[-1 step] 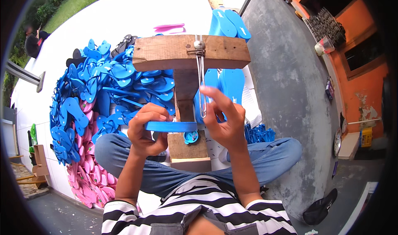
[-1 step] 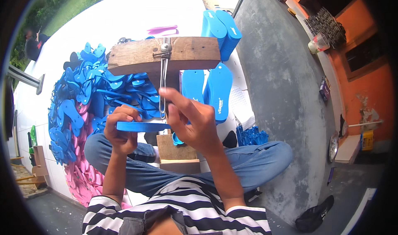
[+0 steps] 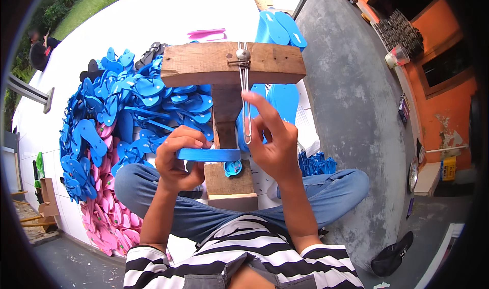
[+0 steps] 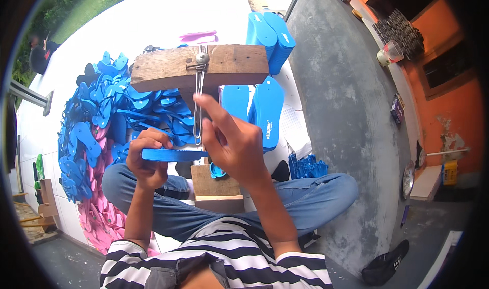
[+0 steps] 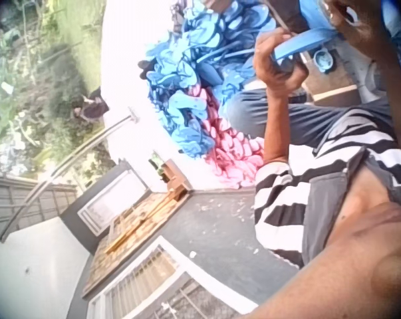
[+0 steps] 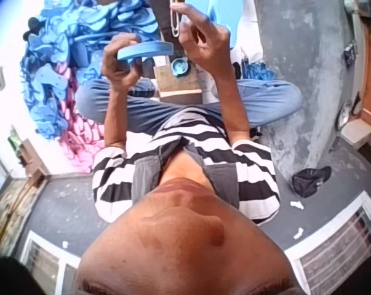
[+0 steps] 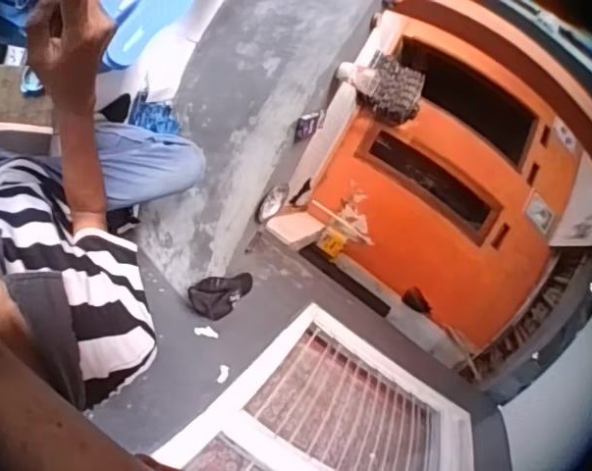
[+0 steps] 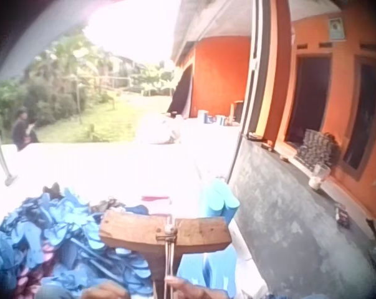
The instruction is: The person applies stickers to sandal soles by hand and then uses a manual press tool to attach a strap to a sole.
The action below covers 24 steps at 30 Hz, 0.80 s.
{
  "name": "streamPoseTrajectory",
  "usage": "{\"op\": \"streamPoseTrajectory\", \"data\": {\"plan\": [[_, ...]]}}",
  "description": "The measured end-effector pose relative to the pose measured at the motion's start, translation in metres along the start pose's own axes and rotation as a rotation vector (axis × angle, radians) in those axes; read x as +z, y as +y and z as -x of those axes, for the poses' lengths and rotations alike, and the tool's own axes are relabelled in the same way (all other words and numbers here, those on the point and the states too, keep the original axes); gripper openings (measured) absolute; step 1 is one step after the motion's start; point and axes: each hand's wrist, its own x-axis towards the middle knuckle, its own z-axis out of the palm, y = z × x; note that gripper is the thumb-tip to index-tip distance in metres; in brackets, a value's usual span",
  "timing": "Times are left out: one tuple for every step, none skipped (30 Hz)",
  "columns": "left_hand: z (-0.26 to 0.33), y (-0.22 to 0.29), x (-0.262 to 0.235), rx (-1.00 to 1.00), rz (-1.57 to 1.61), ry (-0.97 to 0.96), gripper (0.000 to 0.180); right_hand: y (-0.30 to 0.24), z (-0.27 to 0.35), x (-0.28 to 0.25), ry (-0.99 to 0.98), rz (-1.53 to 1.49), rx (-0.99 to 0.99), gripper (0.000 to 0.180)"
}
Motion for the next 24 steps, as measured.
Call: {"op": "streamPoseTrajectory", "data": {"plan": [[-0.001, 0.0, 0.0, 0.0, -0.006, -0.001, 0.04, 0.0, -0.009, 0.006, 0.048, 0.043, -0.015, 0.048], [-0.001, 0.0, 0.0, 0.0, -0.012, -0.002, 0.04, 0.0, -0.016, 0.01, 0.095, 0.086, -0.03, 0.048], [0.0, 0.0, -0.003, 0.004, -0.021, -0.024, 0.041, -0.001, -0.017, 0.012, 0.093, 0.094, -0.045, 0.048], [0.001, 0.001, -0.004, 0.013, -0.018, -0.025, 0.041, -0.001, -0.013, 0.013, 0.107, 0.026, -0.042, 0.047], [0.001, 0.002, -0.005, 0.023, -0.016, -0.025, 0.042, 0.001, -0.002, 0.015, 0.119, -0.043, -0.039, 0.046], [0.001, 0.001, -0.004, 0.036, -0.012, -0.027, 0.042, 0.007, 0.009, 0.016, 0.134, -0.11, -0.038, 0.045], [0.0, 0.001, -0.004, 0.041, -0.015, -0.021, 0.042, 0.018, 0.024, 0.021, 0.185, -0.146, 0.089, 0.046], [-0.001, 0.002, -0.004, 0.035, -0.041, -0.017, 0.036, 0.028, 0.03, 0.026, 0.215, -0.211, 0.19, 0.053], [-0.002, 0.003, -0.005, 0.03, -0.07, -0.015, 0.032, 0.042, 0.034, 0.037, 0.213, -0.282, 0.285, 0.058], [-0.002, 0.005, -0.006, 0.021, -0.099, -0.014, 0.029, 0.052, 0.035, 0.049, 0.209, -0.353, 0.384, 0.064], [-0.003, 0.005, -0.007, 0.023, -0.106, -0.015, 0.029, 0.059, 0.032, 0.058, 0.119, -0.358, 0.42, 0.067], [-0.001, 0.005, -0.009, 0.02, -0.113, -0.02, 0.03, 0.064, 0.028, 0.069, 0.026, -0.364, 0.457, 0.071], [-0.001, 0.003, -0.009, 0.024, -0.109, -0.024, 0.03, 0.073, 0.03, 0.079, -0.022, -0.43, 0.518, 0.074], [-0.001, 0.001, -0.007, 0.03, -0.103, -0.029, 0.031, 0.079, 0.034, 0.086, -0.001, -0.476, 0.51, 0.076], [0.0, 0.0, -0.006, 0.035, -0.09, -0.021, 0.034, 0.079, 0.038, 0.09, -0.001, -0.482, 0.558, 0.075], [0.0, -0.001, -0.005, 0.042, -0.077, -0.014, 0.039, 0.078, 0.042, 0.091, 0.0, -0.487, 0.606, 0.074], [-0.001, -0.001, -0.002, 0.05, -0.062, -0.007, 0.044, 0.078, 0.048, 0.088, -0.021, -0.48, 0.61, 0.069], [-0.001, 0.0, -0.002, 0.062, -0.08, -0.017, 0.045, 0.08, 0.055, 0.082, -0.049, -0.477, 0.616, 0.064], [-0.002, 0.001, -0.001, 0.073, -0.092, -0.027, 0.046, 0.081, 0.062, 0.074, -0.073, -0.471, 0.623, 0.059], [-0.003, 0.003, 0.0, 0.085, -0.105, -0.038, 0.047, 0.08, 0.068, 0.064, -0.126, -0.438, 0.603, 0.053], [-0.003, 0.004, 0.0, 0.076, -0.119, -0.04, 0.051, 0.074, 0.073, 0.053, -0.175, -0.409, 0.584, 0.047], [-0.004, 0.006, 0.001, 0.082, -0.111, -0.054, 0.051, 0.065, 0.073, 0.041, -0.152, -0.447, 0.519, 0.043], [-0.007, 0.01, 0.003, 0.088, -0.104, -0.068, 0.052, 0.056, 0.074, 0.03, -0.126, -0.487, 0.455, 0.04], [-0.009, 0.013, 0.004, 0.093, -0.104, -0.081, 0.052, 0.04, 0.07, 0.018, -0.031, -0.602, 0.341, 0.038]]}}
